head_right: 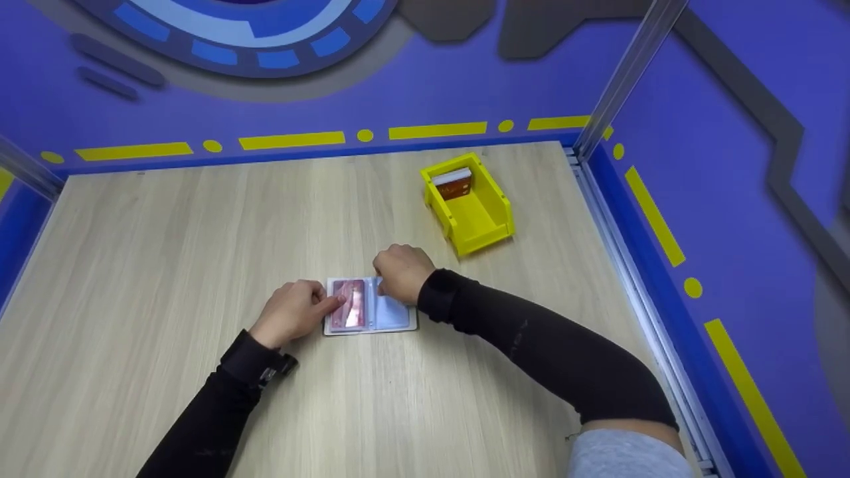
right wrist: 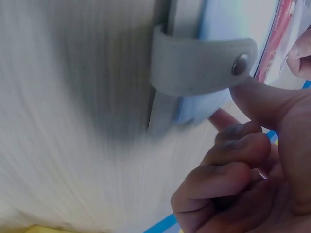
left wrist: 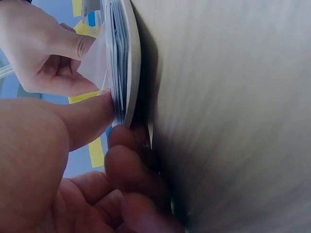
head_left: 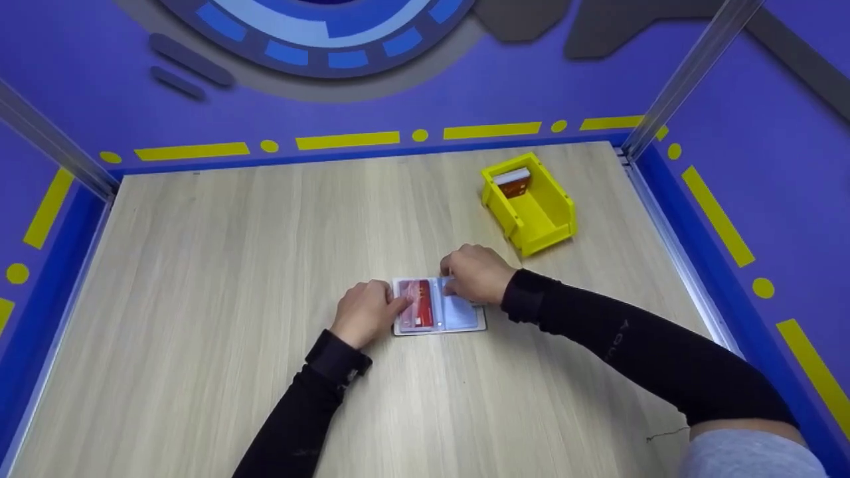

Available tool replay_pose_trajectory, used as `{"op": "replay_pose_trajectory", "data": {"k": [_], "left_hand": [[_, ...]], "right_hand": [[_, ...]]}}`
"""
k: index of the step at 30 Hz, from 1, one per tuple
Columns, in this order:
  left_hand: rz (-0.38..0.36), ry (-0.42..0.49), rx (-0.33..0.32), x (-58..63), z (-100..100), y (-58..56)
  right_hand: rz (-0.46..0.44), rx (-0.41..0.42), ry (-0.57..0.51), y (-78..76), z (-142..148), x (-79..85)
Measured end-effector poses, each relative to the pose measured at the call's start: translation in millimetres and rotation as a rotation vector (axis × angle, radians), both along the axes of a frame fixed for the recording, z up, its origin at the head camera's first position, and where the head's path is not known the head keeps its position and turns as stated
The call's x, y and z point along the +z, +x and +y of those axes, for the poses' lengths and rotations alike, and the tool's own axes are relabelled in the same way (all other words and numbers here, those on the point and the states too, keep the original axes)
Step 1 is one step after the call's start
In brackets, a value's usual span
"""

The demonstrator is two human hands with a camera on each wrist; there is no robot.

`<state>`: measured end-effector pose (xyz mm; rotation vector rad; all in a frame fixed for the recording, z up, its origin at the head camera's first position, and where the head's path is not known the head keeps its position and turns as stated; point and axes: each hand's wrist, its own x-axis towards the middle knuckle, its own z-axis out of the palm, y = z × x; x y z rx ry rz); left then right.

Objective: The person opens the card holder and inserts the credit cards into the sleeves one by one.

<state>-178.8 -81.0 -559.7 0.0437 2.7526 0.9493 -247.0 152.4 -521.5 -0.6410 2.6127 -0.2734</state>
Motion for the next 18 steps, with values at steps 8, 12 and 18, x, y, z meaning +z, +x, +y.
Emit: {"op": "replay_pose_trajectory", "data": {"k": [8,12,18], "left_hand": [[-0.004,0.002,0.002,4.2,1,0.5],[-0.017,0.004,0.006,3.9,1,0.5],[0.000,0.001,-0.002,3.5,0,1.2]], "right_hand": [[-0.068,-0.028,-0.018,-2.9,4,2.9],[-0.135,-0.039,0.014,-7.8,6,8.2],[-0.180,-0.022,-0.040,-12.3,7,18.4]]}}
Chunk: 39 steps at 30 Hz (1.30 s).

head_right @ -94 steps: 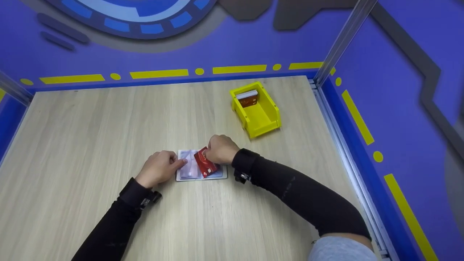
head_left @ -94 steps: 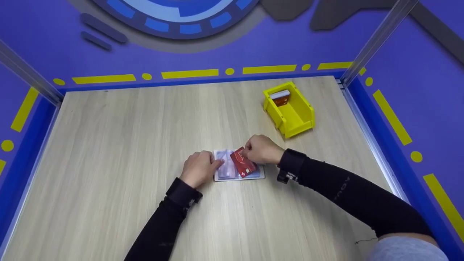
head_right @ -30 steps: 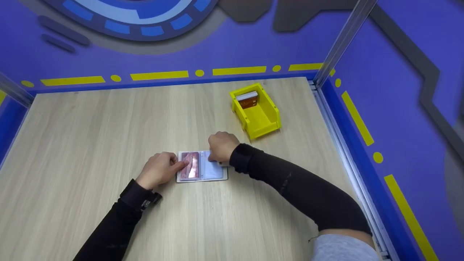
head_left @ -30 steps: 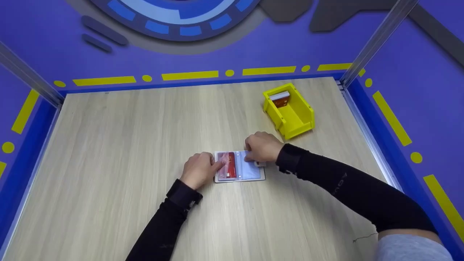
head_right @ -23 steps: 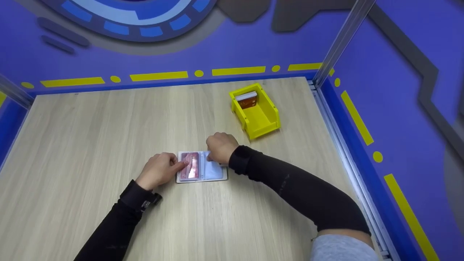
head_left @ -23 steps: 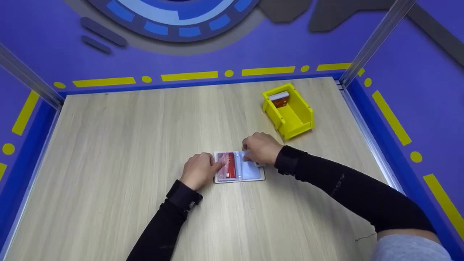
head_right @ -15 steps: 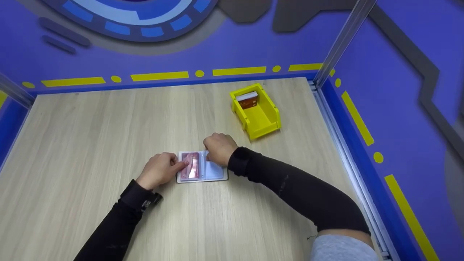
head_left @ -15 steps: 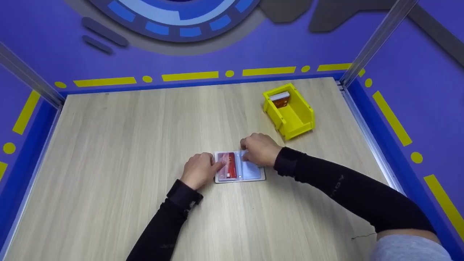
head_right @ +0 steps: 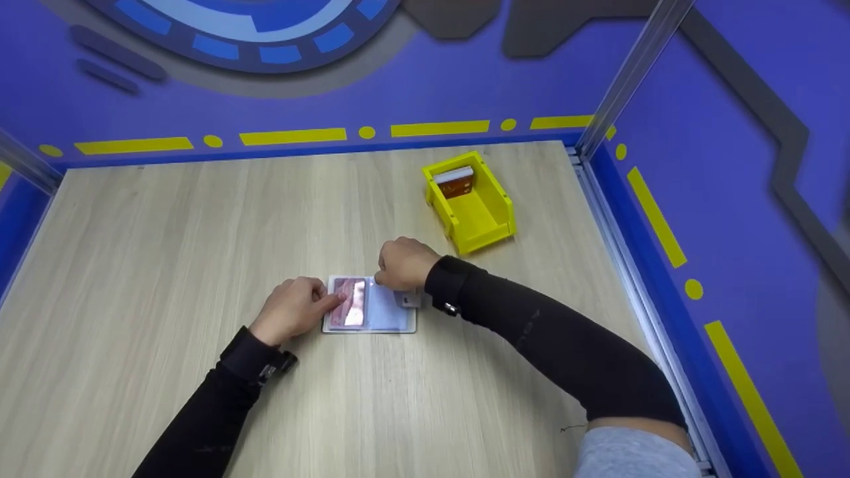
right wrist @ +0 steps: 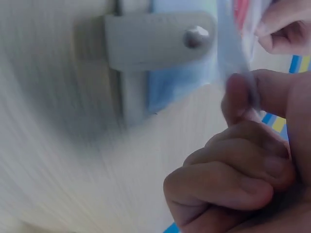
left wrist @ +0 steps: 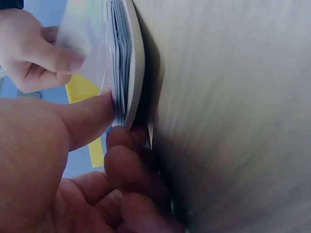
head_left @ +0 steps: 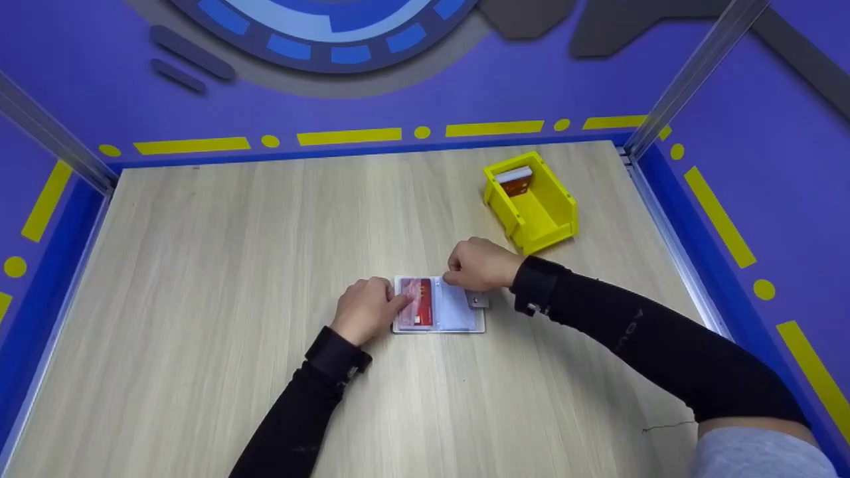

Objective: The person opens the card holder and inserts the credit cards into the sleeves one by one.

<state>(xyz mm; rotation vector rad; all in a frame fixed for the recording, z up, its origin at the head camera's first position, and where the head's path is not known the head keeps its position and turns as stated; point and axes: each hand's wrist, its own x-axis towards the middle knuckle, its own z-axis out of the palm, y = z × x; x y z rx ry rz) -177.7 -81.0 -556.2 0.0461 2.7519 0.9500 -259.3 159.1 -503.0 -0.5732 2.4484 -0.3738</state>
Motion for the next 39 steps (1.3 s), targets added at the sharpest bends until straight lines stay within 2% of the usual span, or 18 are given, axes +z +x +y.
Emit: {"op": "replay_pose_trajectory", "data": {"k": [5,9,16,21,29,39], "left_hand": [[0.018,-0.016,-0.014,-1.2,0,-0.4],[0.020,-0.019,-0.015,-1.6,1,-0.4],[0.029,0.001,-0.021,-2.9,1,0.6],[0.026,0.012,-0.020,-1.5,0,0.3],[0.024,-0.014,-0.027,0.7,0,-1.0],[0.045,-0.023,-0.019,-0.8,0,0.0]], "right_hand": [[-0.102,-0.042,-0.129,0.1,-4,6.0],[-0.159,-0.083,-0.207,1.5,-13,4.6],[-0.151,-0.122,-0.284,1.9,-30,-13.8],[-0.120,-0.100,-0.292,1.4,-36,-22.2],[-0.095,-0.061,-0.285,0.5,-38,-25.9],[-0.094,-0.108,-0.321,8.1,-37,-29.9]]}}
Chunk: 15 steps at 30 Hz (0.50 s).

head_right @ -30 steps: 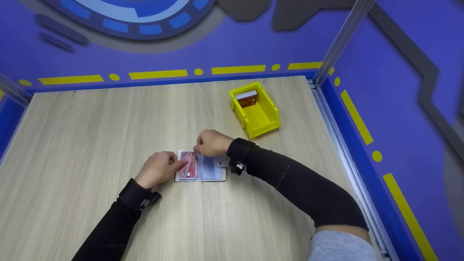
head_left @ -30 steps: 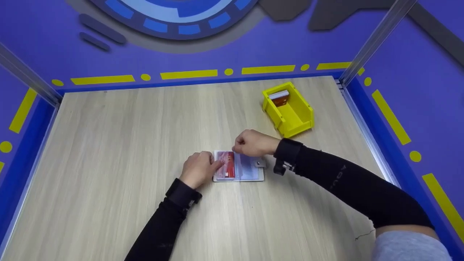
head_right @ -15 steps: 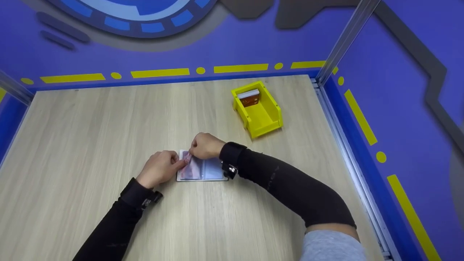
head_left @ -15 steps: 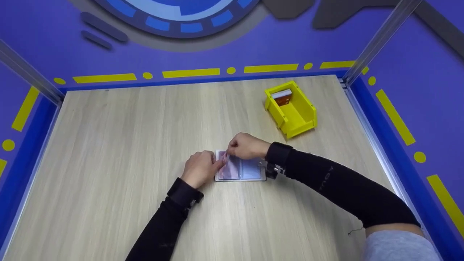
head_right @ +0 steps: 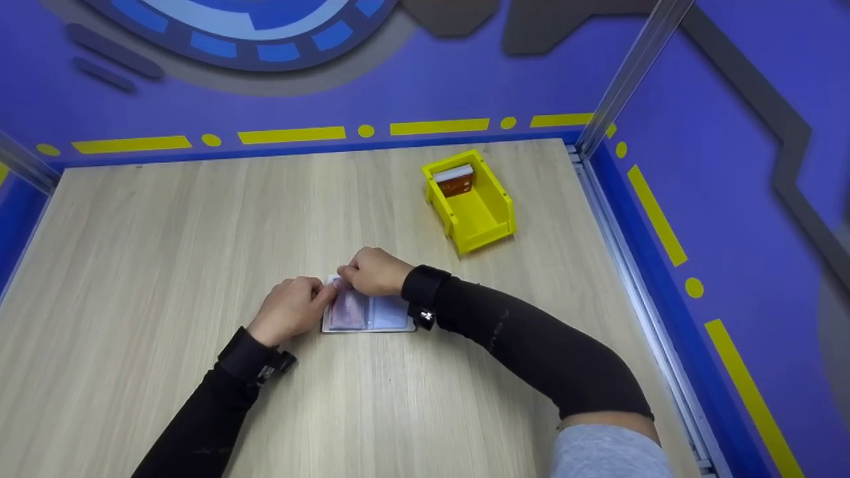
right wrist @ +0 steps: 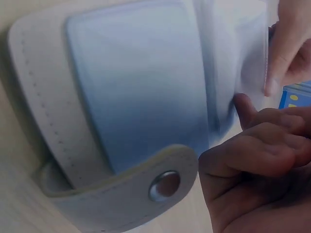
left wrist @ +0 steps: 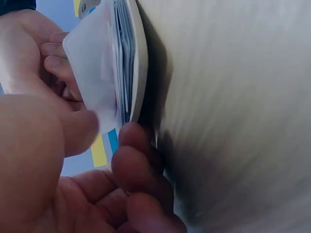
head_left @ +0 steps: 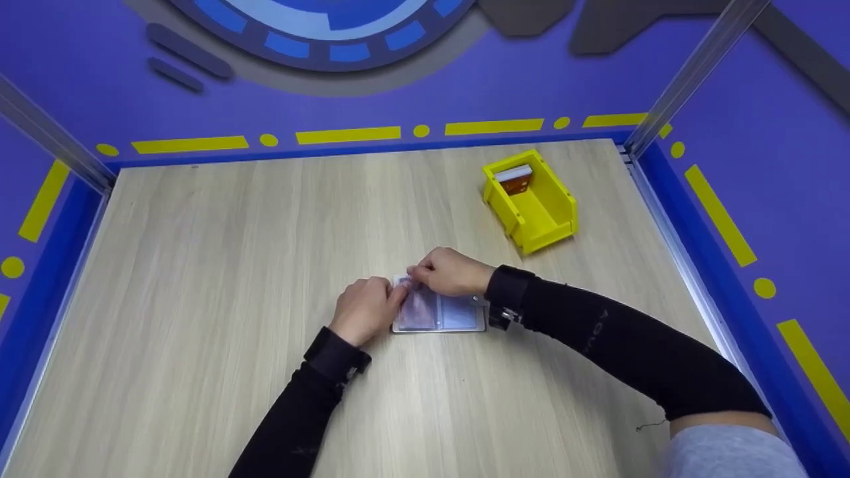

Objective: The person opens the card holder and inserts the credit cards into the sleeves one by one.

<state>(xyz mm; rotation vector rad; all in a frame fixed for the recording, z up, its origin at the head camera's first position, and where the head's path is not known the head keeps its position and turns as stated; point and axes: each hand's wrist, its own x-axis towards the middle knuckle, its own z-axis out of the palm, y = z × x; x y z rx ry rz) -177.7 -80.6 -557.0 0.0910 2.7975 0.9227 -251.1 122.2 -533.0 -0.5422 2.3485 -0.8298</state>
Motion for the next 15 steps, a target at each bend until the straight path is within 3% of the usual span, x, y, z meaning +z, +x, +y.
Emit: {"op": "replay_pose_trajectory", "data": {"k": [7,12,15], "left_hand": [[-0.007,0.005,-0.004,-3.4,0,1.1],[-0.021,0.000,0.001,-2.8,0,0.6],[-0.019,0.012,0.001,-1.4,1,0.1]], "right_hand": [[0.008,0.034,-0.007,4.2,2,2.6],[-0.003,0.143,0.040,0.8,9,21.3],[0.029,0.155,0.059,-6.0,18,36.1]]}}
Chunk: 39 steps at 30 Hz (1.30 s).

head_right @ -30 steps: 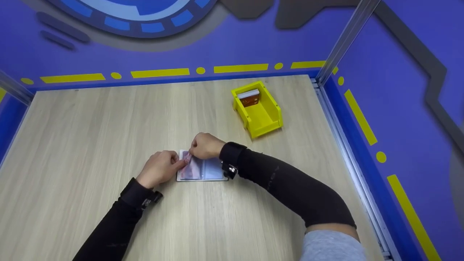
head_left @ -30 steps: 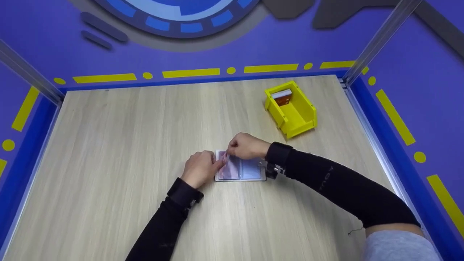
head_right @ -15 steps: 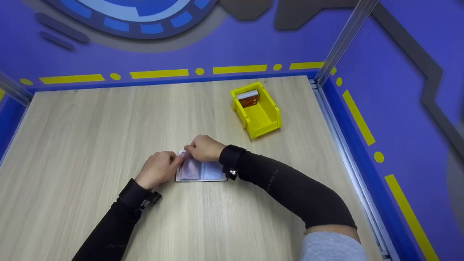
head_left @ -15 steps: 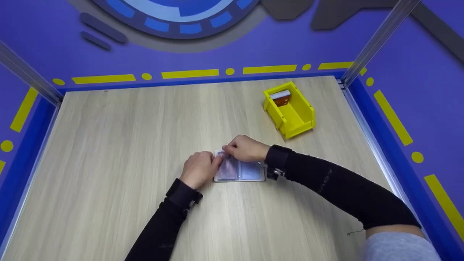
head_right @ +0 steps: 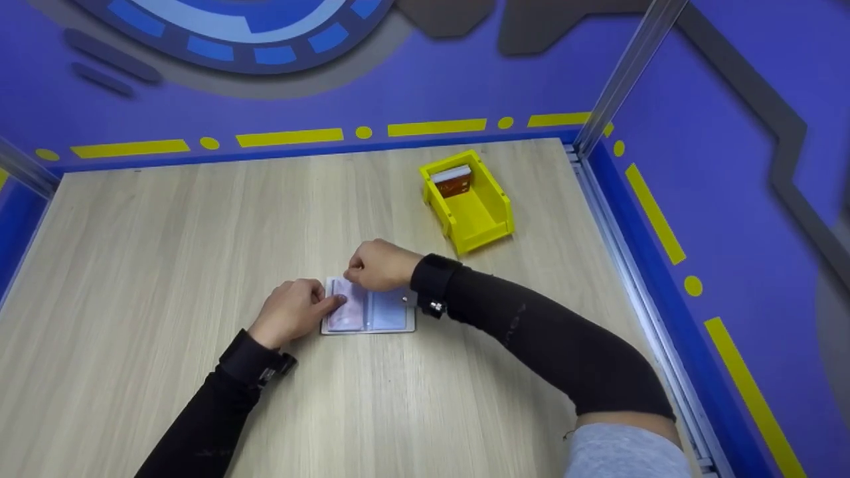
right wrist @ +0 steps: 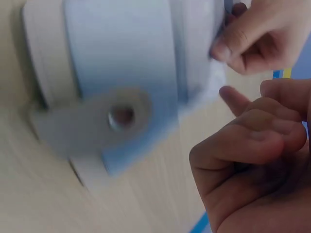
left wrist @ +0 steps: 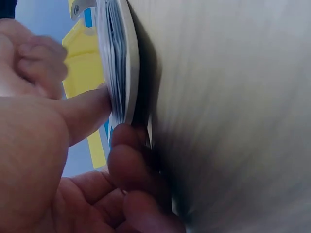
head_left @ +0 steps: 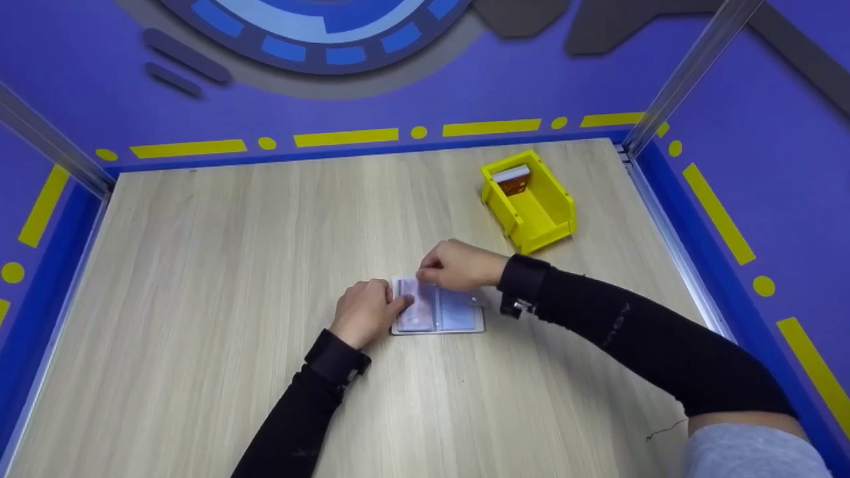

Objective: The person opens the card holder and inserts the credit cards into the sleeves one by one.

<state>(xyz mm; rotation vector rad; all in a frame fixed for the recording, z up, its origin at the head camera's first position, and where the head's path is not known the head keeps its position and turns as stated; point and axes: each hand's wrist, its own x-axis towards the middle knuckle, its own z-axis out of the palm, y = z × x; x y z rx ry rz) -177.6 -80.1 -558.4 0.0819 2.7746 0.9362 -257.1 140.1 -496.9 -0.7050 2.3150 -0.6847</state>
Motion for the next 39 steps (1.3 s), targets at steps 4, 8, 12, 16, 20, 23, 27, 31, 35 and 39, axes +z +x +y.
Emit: {"op": "replay_pose_trajectory", "data": {"k": [4,8,12,16,20,23,27,31,35,39], "left_hand": [[0.009,-0.001,-0.001,-0.2,0,0.8],[0.010,-0.012,0.004,-0.2,1,1.8],[0.002,-0.010,0.010,0.3,1,2.0],[-0.003,-0.007,0.012,0.3,1,2.0],[-0.005,-0.002,0.012,0.6,1,2.0],[-0.003,0.008,0.012,0.9,1,1.9],[0.001,0.018,0.015,1.0,0,1.8],[-0.006,0.027,0.015,1.0,0,1.4],[-0.003,0.016,0.011,0.2,0,0.8],[0.004,0.009,0.011,-1.4,0,0.6]], "right_hand": [[0.080,-0.025,0.008,-13.5,17,18.5],[0.210,-0.080,0.046,-29.7,38,32.0],[0.341,-0.155,0.117,-45.7,59,39.3],[0.418,-0.233,0.184,-63.7,79,39.4],[0.504,-0.281,0.294,-82.4,96,35.5],[0.569,-0.255,0.406,-94.3,107,31.2],[0.629,-0.182,0.525,-107.5,114,23.0],[0.667,-0.173,0.565,-116.6,114,13.3],[0.734,-0.169,0.578,-123.6,115,2.9],[0.790,-0.156,0.579,-129.5,117,-4.4]]}}
